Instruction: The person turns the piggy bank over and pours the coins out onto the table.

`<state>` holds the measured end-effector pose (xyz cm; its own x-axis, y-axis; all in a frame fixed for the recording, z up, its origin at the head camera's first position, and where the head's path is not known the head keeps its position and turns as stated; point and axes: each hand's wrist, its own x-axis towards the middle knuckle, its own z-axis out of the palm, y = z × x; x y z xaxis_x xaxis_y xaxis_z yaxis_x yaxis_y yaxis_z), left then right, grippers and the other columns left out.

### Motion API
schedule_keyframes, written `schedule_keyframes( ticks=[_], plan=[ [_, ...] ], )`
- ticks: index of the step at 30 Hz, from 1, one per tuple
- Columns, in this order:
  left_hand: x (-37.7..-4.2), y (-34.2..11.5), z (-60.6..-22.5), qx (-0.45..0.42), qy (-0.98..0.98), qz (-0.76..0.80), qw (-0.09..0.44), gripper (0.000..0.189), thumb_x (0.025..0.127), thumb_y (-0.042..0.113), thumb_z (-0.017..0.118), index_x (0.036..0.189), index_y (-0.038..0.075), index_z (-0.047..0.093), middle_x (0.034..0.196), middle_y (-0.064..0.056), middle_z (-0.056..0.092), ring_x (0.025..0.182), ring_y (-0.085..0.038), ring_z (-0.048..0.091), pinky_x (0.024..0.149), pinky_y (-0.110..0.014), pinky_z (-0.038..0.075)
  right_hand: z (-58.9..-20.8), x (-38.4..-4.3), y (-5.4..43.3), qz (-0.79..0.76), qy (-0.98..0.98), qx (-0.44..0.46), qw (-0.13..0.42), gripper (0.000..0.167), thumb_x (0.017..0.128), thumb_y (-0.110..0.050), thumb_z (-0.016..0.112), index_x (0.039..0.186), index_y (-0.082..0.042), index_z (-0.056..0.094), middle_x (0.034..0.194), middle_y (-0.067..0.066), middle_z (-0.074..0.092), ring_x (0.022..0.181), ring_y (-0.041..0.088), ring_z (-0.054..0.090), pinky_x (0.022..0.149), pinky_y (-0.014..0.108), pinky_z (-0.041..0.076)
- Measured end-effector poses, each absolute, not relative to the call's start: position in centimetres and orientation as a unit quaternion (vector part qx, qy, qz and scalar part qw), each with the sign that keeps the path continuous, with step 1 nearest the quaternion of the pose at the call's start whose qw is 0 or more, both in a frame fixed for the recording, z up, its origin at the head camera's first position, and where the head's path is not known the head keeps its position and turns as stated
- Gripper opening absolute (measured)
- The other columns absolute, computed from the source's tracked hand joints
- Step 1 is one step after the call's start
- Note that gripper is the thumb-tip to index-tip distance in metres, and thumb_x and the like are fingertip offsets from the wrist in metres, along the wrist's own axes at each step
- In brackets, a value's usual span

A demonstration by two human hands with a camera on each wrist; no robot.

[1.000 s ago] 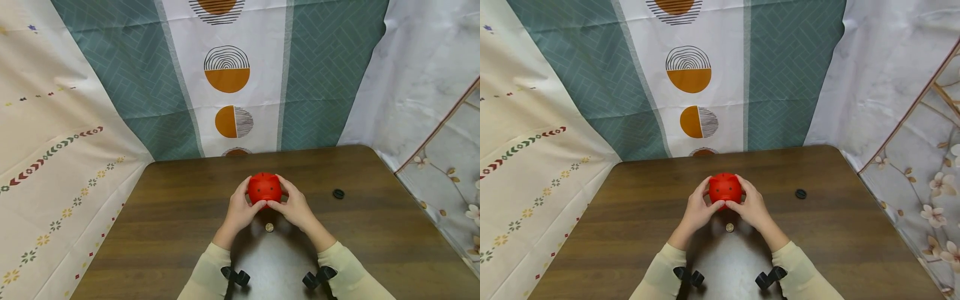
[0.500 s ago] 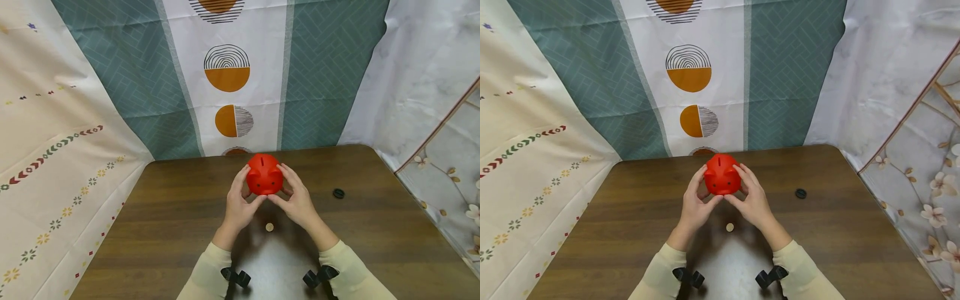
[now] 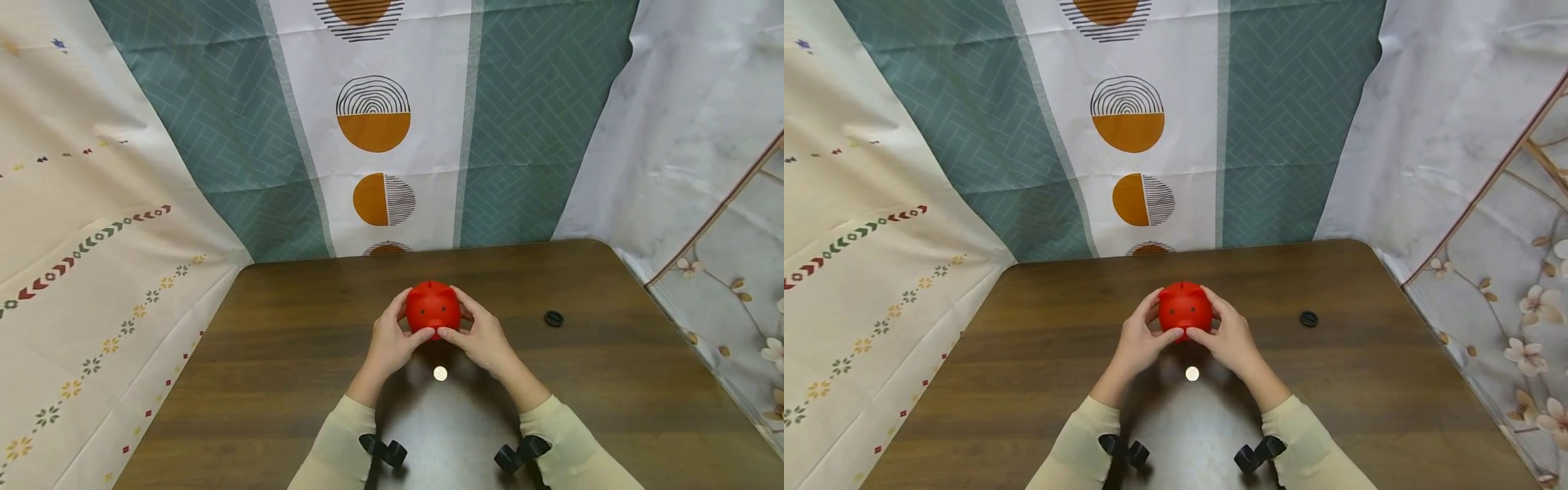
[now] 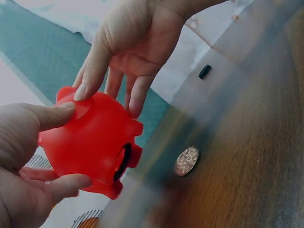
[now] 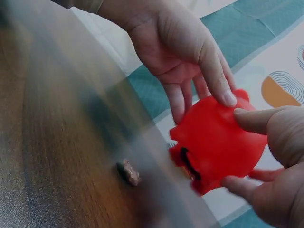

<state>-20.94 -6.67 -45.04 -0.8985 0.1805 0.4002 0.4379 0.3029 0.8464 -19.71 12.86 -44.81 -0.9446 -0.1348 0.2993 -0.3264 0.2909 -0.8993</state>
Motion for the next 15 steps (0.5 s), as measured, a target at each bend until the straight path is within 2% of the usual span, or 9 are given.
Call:
schedule_keyframes(
  ticks=[4,6,9,12,15],
  plan=[
    [-20.7,-6.5,-44.6,-0.25,-0.76,-0.568,0.195,0.08,0.075,0.015,0.084,0.143,0.013,0.042,0.146,-0.005,0.041,0.125,-0.028,0.049,0.077,-0.036,0.057,-44.1,-19.3,12.7,0.573,-0.774,0.204,0.175,0.078,0.077,-0.01,0.081,0.145,-0.014,0.043,0.146,0.008,0.043,0.125,0.034,0.049,0.088,0.048,0.05],
    [-20.6,-6.3,-44.3,-0.265,-0.748,-0.568,0.218,0.08,0.075,0.015,0.083,0.143,0.015,0.041,0.15,-0.004,0.035,0.128,-0.027,0.045,0.079,-0.038,0.056,-43.6,-19.2,12.7,0.567,-0.768,0.218,0.204,0.078,0.076,-0.005,0.081,0.144,-0.012,0.044,0.15,0.008,0.037,0.128,0.033,0.046,0.089,0.05,0.048],
    [-20.7,-6.3,-44.5,-0.243,-0.764,-0.568,0.186,0.079,0.076,0.017,0.083,0.143,0.015,0.041,0.145,-0.005,0.041,0.123,-0.029,0.049,0.075,-0.038,0.057,-43.3,-19.1,12.7,0.581,-0.774,0.193,0.162,0.078,0.076,-0.003,0.08,0.144,-0.009,0.043,0.145,0.013,0.043,0.123,0.036,0.049,0.088,0.052,0.049],
    [-20.8,-6.4,-45.0,-0.199,-0.795,-0.561,0.119,0.08,0.076,0.019,0.083,0.144,0.015,0.04,0.14,-0.005,0.046,0.118,-0.03,0.052,0.071,-0.034,0.058,-43.9,-19.2,12.8,0.59,-0.789,0.144,0.09,0.079,0.078,-0.007,0.08,0.146,-0.01,0.041,0.136,0.016,0.051,0.117,0.038,0.052,0.085,0.048,0.052],
    [-20.8,-6.5,-45.3,-0.183,-0.806,-0.555,0.089,0.081,0.076,0.02,0.083,0.144,0.011,0.04,0.139,-0.007,0.046,0.118,-0.032,0.052,0.072,-0.032,0.058,-44.5,-19.4,12.8,0.594,-0.793,0.12,0.058,0.08,0.078,-0.011,0.081,0.147,-0.014,0.039,0.135,0.014,0.052,0.117,0.037,0.053,0.084,0.042,0.054]
  ],
)
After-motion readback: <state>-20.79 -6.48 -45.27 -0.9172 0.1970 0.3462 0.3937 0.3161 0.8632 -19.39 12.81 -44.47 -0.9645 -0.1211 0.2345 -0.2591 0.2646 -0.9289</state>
